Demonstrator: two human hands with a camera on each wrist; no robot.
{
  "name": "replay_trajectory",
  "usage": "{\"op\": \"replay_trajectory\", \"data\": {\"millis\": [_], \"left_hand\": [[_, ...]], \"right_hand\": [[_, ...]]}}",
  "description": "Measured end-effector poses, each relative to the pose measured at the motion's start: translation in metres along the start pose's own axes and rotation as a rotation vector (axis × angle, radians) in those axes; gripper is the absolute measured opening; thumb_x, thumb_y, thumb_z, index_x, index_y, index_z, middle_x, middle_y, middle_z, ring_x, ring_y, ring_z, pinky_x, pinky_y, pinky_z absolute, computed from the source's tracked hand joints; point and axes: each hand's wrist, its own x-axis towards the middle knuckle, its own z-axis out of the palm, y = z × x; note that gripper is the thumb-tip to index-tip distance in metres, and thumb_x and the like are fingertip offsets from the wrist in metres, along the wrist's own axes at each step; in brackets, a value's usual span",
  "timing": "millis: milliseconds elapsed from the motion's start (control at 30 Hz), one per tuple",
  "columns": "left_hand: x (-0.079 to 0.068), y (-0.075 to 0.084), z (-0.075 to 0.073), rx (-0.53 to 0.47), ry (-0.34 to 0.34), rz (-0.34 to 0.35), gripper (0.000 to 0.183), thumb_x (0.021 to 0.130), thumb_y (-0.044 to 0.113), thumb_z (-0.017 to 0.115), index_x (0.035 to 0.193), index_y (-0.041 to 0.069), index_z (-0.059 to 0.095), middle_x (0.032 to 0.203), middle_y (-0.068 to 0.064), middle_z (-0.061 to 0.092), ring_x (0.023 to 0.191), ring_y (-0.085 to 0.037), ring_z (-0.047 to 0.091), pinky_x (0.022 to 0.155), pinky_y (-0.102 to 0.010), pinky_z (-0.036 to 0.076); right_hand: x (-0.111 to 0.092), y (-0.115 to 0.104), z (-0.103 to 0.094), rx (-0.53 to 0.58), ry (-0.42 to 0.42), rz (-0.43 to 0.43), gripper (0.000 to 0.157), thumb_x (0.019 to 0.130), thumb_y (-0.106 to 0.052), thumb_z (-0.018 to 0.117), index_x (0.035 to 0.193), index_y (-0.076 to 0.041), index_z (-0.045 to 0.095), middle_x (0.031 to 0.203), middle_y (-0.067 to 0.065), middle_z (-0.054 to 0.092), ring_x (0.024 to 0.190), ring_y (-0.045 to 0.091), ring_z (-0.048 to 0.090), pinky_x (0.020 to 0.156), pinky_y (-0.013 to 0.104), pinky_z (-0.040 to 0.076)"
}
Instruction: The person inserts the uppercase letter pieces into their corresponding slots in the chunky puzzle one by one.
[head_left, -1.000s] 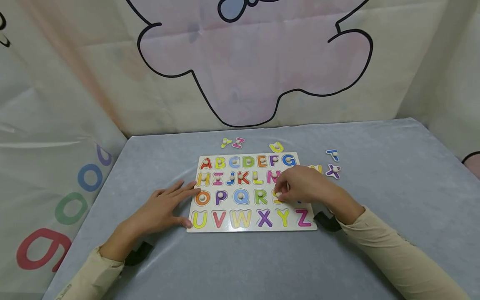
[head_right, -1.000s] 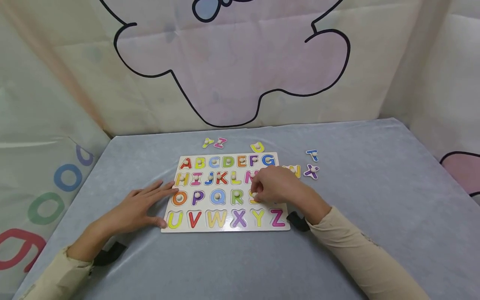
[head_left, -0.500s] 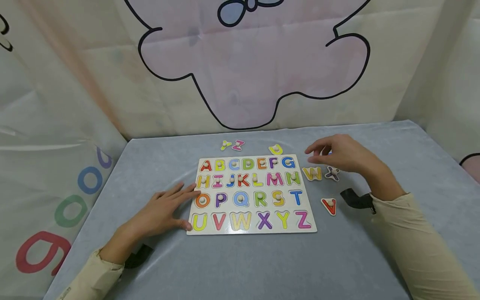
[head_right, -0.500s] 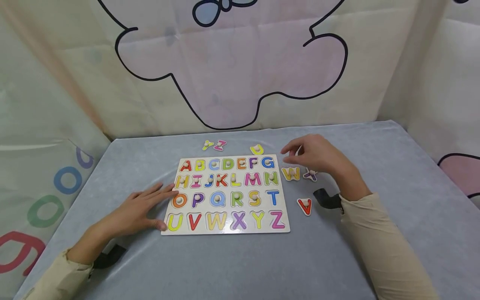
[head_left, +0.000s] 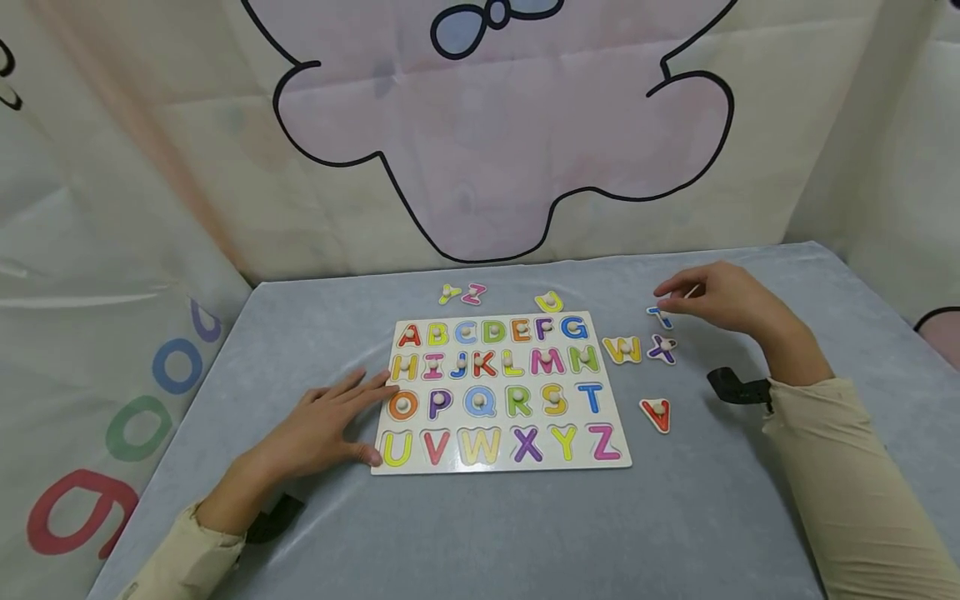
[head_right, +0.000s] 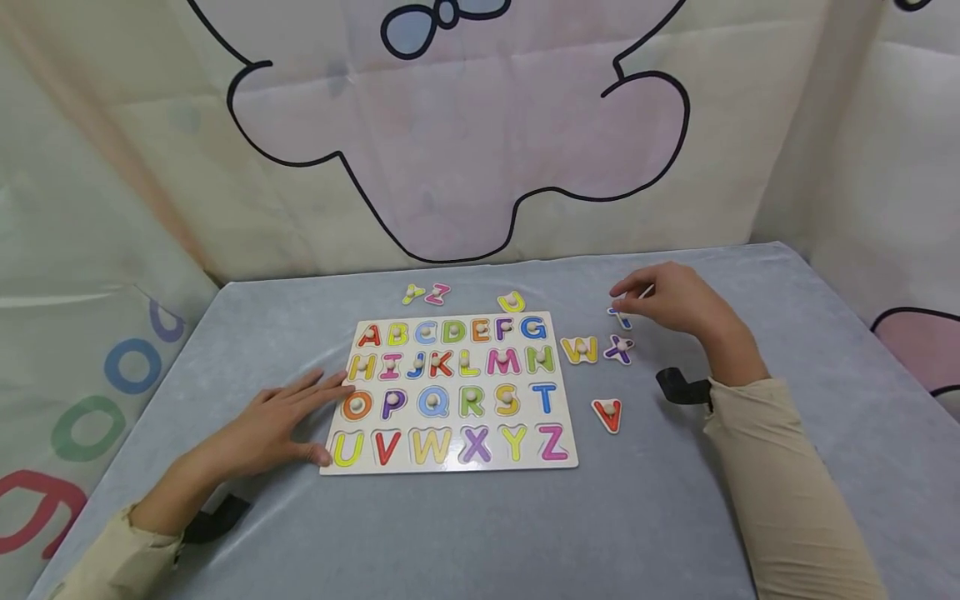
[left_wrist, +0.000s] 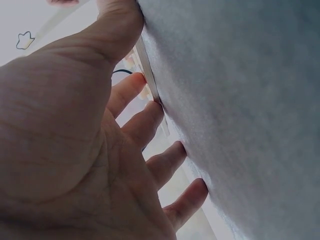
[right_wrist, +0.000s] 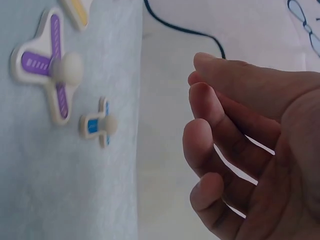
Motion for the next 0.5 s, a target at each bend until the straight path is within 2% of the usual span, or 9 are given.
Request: {"op": "replay_trajectory", "data": {"millis": [233,500], "left_hand": [[-0.001,0.0,0.0,0.004,0.005,0.005,0.092,0.071,0.063,0.074,0.152,0.037,0.039,0.165,0.002,0.03,0.152,-0.038,0.025,0.107,-0.064,0.03],[-0.002,-0.001,0.0,0.002,0.012,0.026,0.09,0.073,0.063,0.072,0.152,0.036,0.04,0.164,0.003,0.03,0.151,-0.038,0.026,0.107,-0.064,0.031]], "right_hand": [[0.004,0.015,0.002,-0.012,-0.019,0.019,0.041,0.094,-0.037,0.069,0.122,-0.008,0.07,0.119,0.018,0.068,0.101,0.03,0.057,0.07,0.031,0.043],[0.007,0.022,0.007,-0.012,-0.034,0.031,0.037,0.093,-0.033,0.069,0.121,-0.008,0.071,0.108,0.013,0.069,0.096,0.028,0.054,0.069,0.031,0.041]]}}
